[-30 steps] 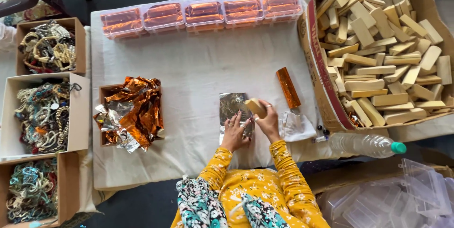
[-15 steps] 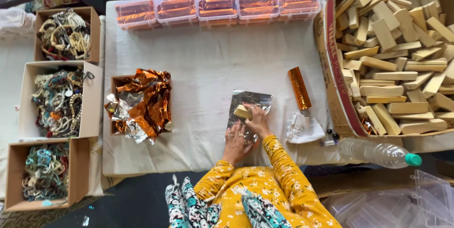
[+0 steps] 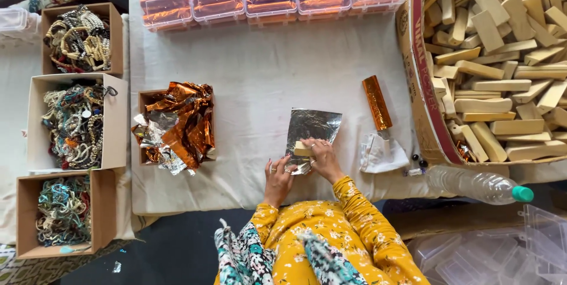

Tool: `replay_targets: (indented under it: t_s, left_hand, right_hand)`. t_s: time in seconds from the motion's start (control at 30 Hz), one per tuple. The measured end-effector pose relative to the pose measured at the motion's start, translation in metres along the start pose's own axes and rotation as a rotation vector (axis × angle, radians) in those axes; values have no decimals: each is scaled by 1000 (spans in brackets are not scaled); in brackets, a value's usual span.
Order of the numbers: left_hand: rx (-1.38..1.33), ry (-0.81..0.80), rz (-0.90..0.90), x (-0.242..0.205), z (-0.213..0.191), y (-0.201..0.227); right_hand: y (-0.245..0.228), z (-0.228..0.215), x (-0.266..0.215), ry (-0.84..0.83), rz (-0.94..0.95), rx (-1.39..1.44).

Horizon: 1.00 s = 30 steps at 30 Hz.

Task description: Cleaning wooden blocks with a cloth and wrapping them in foil and tissue paper before placing them in containers.

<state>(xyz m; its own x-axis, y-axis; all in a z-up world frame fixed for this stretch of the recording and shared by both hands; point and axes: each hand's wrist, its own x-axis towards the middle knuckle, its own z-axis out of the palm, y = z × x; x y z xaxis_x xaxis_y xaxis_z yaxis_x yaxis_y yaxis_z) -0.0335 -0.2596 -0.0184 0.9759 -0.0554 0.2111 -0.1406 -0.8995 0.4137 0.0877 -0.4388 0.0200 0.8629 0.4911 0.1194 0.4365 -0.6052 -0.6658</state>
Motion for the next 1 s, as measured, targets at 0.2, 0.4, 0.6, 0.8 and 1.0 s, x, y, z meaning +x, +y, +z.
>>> replay_targets:
  t_s: [0.2,0.4,0.6,0.8,1.0]
  left_hand:
    - [-7,-28,122,24,-4,1]
    - [-174,-78,168,61,-10,-3]
    - [-534,-101,136,97,-23,5]
    - [-635,-98,-198,109,8,0]
    - [-596,-40,-256,106,29,-6]
  right_hand:
    - [0,-3,-4,-4,26,4]
    - [9,-3,-7,-12,-6,23]
    - [6,-11,-5,-40,111,85]
    - [32,-6,-19,20,148,223]
    - [-14,-53,-18,144,-42,28]
